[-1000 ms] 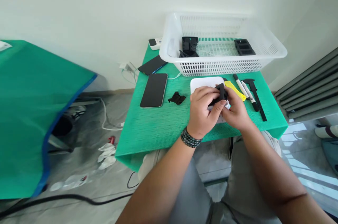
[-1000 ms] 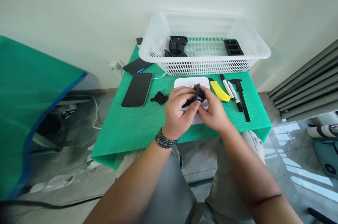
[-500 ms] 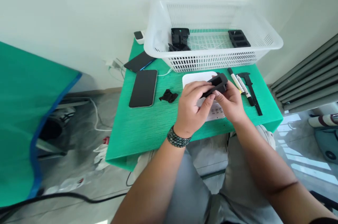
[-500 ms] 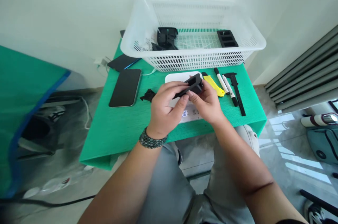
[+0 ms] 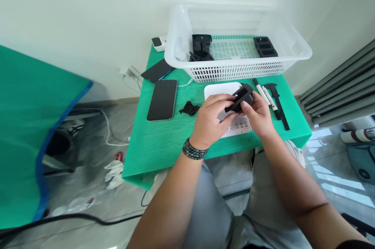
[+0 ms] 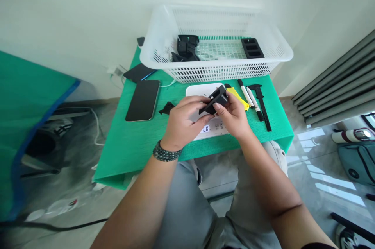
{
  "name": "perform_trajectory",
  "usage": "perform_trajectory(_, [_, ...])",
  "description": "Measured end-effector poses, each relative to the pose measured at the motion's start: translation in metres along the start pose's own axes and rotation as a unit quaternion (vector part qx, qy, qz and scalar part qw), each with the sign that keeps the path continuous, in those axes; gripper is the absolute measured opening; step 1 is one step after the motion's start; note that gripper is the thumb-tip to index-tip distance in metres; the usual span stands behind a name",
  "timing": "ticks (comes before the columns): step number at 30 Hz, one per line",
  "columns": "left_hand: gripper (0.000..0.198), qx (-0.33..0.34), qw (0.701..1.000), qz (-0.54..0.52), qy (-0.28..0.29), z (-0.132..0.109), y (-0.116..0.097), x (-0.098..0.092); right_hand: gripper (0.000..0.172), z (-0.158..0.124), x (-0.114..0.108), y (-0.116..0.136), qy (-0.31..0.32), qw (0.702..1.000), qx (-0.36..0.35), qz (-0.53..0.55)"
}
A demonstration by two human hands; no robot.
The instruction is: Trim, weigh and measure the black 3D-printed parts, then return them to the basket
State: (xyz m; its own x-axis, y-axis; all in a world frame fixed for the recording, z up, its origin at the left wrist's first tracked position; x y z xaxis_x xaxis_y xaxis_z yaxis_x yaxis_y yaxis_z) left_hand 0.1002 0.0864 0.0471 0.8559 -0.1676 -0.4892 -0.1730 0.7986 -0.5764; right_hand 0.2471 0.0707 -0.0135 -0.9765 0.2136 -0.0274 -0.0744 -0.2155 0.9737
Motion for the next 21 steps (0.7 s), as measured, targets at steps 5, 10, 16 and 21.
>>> perform_trajectory(5, [0.018, -0.009, 1.0, -0.007, 0.001, 0.0, 0.004, -0.008, 0.058, -0.001, -0.021, 0.014, -0.03, 0.997, -0.054, -0.045])
perform_trajectory(10, [0.017, -0.045, 0.999, 0.018, -0.022, -0.002, 0.015, -0.019, 0.042, 0.0, -0.057, 0.02, -0.1, 0.992, -0.047, -0.067])
perform_trajectory(16, [0.014, -0.068, 0.997, 0.032, -0.024, -0.006, 0.027, -0.022, 0.033, 0.004, -0.085, 0.008, -0.119, 0.98, 0.002, -0.158])
perform_trajectory(21, [0.015, -0.068, 0.997, 0.035, -0.014, -0.005, 0.031, -0.019, 0.023, 0.0, -0.116, 0.02, -0.212, 0.914, -0.002, -0.345])
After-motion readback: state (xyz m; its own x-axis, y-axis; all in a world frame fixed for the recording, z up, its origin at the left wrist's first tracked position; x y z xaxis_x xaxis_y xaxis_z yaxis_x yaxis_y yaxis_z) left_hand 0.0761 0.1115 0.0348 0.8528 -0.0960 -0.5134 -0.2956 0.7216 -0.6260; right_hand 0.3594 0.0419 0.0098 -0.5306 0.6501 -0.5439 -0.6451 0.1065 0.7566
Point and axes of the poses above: each hand's wrist, its own z-axis towards the middle knuckle, its own x-axis out of the palm, y = z × x, the point moved 10 cm from there along z, towards the middle knuckle, and after that the axes turned 1 degree about y, right-handed, at the moved point
